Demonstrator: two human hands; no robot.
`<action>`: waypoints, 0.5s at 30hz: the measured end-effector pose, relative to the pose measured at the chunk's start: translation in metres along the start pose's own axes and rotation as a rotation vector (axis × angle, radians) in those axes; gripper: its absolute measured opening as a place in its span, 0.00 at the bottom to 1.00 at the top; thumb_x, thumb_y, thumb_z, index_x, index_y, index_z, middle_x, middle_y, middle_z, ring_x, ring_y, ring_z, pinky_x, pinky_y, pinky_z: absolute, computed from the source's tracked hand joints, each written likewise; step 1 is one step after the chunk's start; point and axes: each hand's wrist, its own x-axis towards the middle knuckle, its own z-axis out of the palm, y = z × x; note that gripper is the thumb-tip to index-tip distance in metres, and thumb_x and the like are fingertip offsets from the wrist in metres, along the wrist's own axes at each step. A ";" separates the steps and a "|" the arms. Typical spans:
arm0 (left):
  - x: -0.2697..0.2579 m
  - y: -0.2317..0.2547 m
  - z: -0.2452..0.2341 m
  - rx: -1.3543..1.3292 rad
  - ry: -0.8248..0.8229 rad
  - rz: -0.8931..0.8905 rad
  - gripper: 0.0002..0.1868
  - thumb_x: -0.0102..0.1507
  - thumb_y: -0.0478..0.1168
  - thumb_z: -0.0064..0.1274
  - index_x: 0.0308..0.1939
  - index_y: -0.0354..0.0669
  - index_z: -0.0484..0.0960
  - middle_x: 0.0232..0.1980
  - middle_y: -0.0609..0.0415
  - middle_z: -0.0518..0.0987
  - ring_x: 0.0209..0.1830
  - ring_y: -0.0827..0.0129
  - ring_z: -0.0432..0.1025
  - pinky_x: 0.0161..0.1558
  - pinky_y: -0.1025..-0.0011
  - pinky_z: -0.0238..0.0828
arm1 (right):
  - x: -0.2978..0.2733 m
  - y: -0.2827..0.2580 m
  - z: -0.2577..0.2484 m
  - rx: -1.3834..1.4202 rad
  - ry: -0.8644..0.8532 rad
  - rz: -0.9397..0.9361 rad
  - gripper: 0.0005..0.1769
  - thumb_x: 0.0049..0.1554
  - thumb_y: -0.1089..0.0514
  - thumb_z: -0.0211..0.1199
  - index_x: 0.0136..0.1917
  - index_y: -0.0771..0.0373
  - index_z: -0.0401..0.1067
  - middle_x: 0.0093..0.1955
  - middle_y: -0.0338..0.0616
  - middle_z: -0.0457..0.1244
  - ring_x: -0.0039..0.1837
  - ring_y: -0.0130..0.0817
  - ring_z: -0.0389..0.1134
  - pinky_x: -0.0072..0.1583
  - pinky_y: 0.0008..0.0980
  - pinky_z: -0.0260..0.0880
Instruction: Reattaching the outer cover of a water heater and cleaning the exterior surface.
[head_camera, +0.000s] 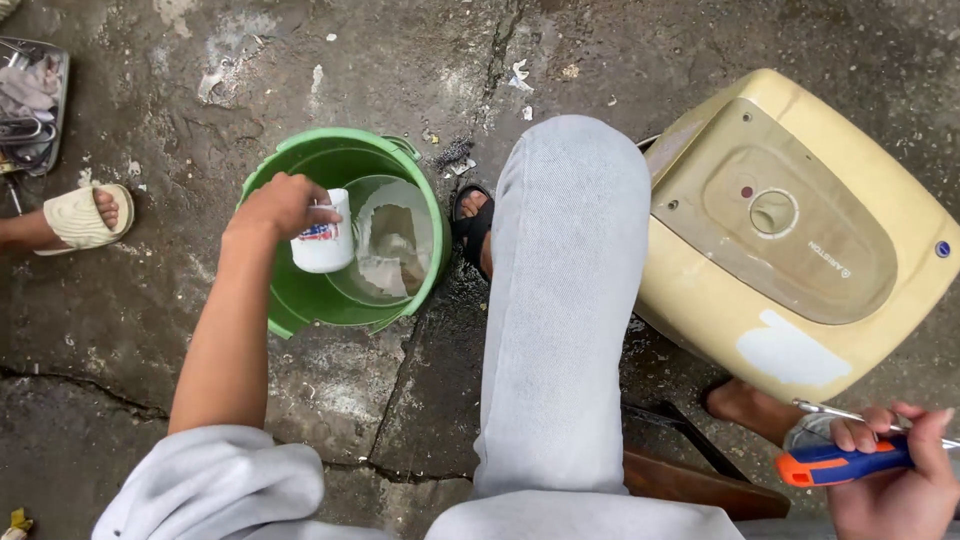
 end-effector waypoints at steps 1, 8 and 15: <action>0.018 -0.009 0.021 0.013 -0.023 -0.040 0.21 0.64 0.53 0.61 0.59 0.54 0.85 0.61 0.37 0.78 0.56 0.38 0.75 0.54 0.46 0.70 | 0.006 0.004 0.001 -0.042 0.000 -0.005 0.16 0.76 0.39 0.60 0.53 0.48 0.68 0.41 0.29 0.56 0.39 0.18 0.55 0.47 0.19 0.58; 0.160 -0.058 0.161 0.255 -0.003 -0.011 0.12 0.69 0.51 0.54 0.44 0.52 0.87 0.44 0.46 0.84 0.42 0.47 0.80 0.38 0.55 0.75 | -0.006 0.014 0.038 -0.216 -0.091 0.015 0.15 0.75 0.38 0.59 0.55 0.48 0.71 0.38 0.34 0.53 0.36 0.24 0.53 0.42 0.24 0.54; 0.172 -0.054 0.187 0.005 0.005 -0.111 0.14 0.72 0.42 0.49 0.61 0.53 0.82 0.50 0.36 0.81 0.49 0.40 0.78 0.49 0.47 0.79 | -0.018 0.022 0.052 -0.325 -0.086 -0.018 0.17 0.76 0.41 0.56 0.54 0.54 0.71 0.36 0.39 0.53 0.36 0.27 0.53 0.41 0.28 0.54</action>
